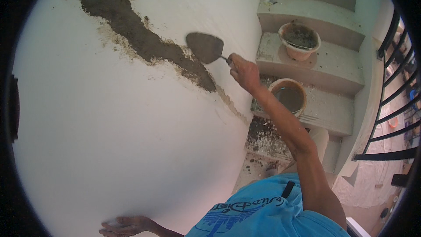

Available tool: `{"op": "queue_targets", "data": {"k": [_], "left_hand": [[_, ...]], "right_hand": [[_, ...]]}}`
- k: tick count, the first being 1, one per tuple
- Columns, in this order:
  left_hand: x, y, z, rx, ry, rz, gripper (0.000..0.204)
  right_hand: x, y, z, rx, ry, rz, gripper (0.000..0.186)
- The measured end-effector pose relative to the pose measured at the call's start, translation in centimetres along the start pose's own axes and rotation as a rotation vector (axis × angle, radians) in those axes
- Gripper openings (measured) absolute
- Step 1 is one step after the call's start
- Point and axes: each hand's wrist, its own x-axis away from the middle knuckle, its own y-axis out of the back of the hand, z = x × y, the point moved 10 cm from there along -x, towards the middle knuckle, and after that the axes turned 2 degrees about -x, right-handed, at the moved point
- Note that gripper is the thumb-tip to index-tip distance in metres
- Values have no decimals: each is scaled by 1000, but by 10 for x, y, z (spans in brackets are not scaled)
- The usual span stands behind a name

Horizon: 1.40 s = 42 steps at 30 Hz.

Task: The person uses a trowel to apply and smooth cement plaster into a long vertical crack on a white wall. They repeatedly scoop plaster from a bucket on the stairs and spread it along the crack, occasionally smoothing the surface with the trowel.

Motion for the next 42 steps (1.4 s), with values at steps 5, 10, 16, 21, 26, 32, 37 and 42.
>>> {"op": "queue_targets", "data": {"k": [5,10,16,21,26,32,37,42], "left_hand": [[1,0,2,-26,9,-8,63],[1,-1,0,-45,-18,1,62],[3,-2,-1,-25,-10,-11,61],[1,-1,-3,-23,-20,-16,60],[2,-1,3,-29,-11,-9,60],[1,-1,3,-20,-7,-18,60],[1,0,3,-17,-17,-26,59],[-5,4,-2,-16,-11,-23,59]], "right_hand": [[-15,4,7,28,67,-8,27],[-24,11,7,53,112,-55,27],[-35,17,31,7,209,-77,25],[-47,23,40,25,158,-37,28],[-59,28,57,53,225,-28,27],[-58,32,53,66,210,-35,26],[-44,35,54,1,206,-6,26],[3,32,46,-221,-65,145,27]]}}
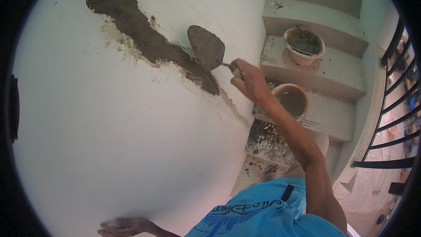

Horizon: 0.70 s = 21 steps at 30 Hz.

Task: The person uses a trowel to apply and smooth cement plaster into a long vertical crack on a white wall. They repeatedly scoop plaster from a bucket on the stairs and spread it along the crack, occasionally smoothing the surface with the trowel.

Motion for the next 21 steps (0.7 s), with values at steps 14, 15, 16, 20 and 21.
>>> {"op": "queue_targets", "data": {"k": [14,15,16,20,21], "left_hand": [[3,-2,1,19,-2,-7,58],[3,-1,3,10,0,-7,58],[4,0,4,0,2,-7,58],[5,-1,4,17,-9,-9,59],[4,0,3,19,-17,-10,59]], "right_hand": [[64,-61,14,63,-158,226,23],[70,-62,11,58,-168,245,23],[76,-62,8,52,-178,265,24],[65,-49,24,-75,-131,212,24],[56,-48,28,-77,-142,198,24]]}}
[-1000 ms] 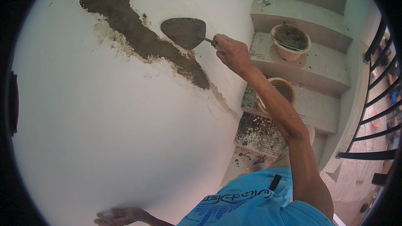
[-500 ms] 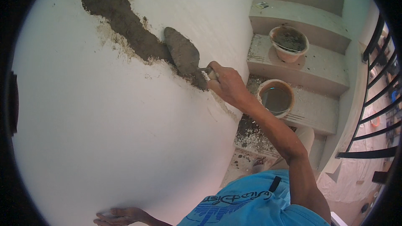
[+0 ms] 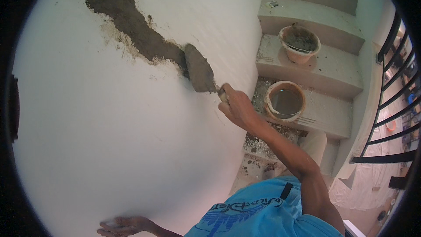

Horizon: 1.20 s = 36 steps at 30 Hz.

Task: The person uses a trowel to apply and smooth cement plaster into a long vertical crack on a white wall. They repeatedly scoop plaster from a bucket on the stairs and spread it along the crack, occasionally smoothing the surface with the trowel.

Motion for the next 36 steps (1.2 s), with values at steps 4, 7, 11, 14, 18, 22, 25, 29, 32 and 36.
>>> {"op": "queue_targets", "data": {"k": [4,7,11,14,18,22,25,29,32,36], "left_hand": [[0,-3,-3,25,-26,-5,57],[-1,0,-3,33,-14,-10,56],[-1,0,-1,25,-34,-2,57],[0,1,1,-13,-24,0,57],[3,-1,2,-20,-35,6,56],[10,1,12,-125,42,56,52],[4,1,13,-154,7,56,51],[5,-3,7,-154,-3,94,51],[1,1,2,6,-8,10,57],[-1,2,6,-24,33,9,57]], "right_hand": [[-7,-15,-5,97,15,-56,28],[22,-38,-29,119,-80,43,31],[38,-26,-20,94,-139,99,31],[17,-16,10,91,-27,15,31],[6,-24,2,167,-48,-34,30],[42,-32,-29,181,-98,32,26],[45,-27,-15,156,-133,54,29],[16,-16,27,79,-73,-17,35],[9,-26,23,97,-37,-61,37],[46,-49,-57,142,-77,-55,42]]}}
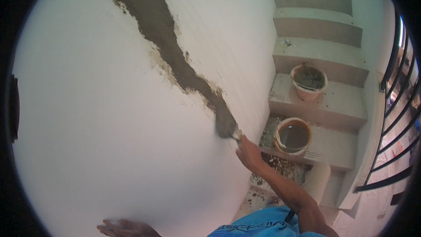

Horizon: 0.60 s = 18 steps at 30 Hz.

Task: The person uses a trowel to apply and smooth cement plaster into a long vertical crack on a white wall. They repeatedly scoop plaster from a bucket on the stairs and spread it along the crack, occasionally smoothing the surface with the trowel.

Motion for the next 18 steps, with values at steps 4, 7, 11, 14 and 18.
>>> {"op": "queue_targets", "data": {"k": [4,7,11,14,18], "left_hand": [[7,-3,11,-22,36,28,55],[2,1,5,18,39,41,53],[2,1,7,34,41,53,53],[2,1,6,55,31,62,53],[3,0,8,62,29,54,53]], "right_hand": [[44,-12,-48,-83,1,98,37],[36,6,-26,-156,-99,95,37],[-7,61,60,-161,74,-6,36],[-47,98,117,-240,198,-98,31],[-94,139,175,-148,398,-217,22]]}}
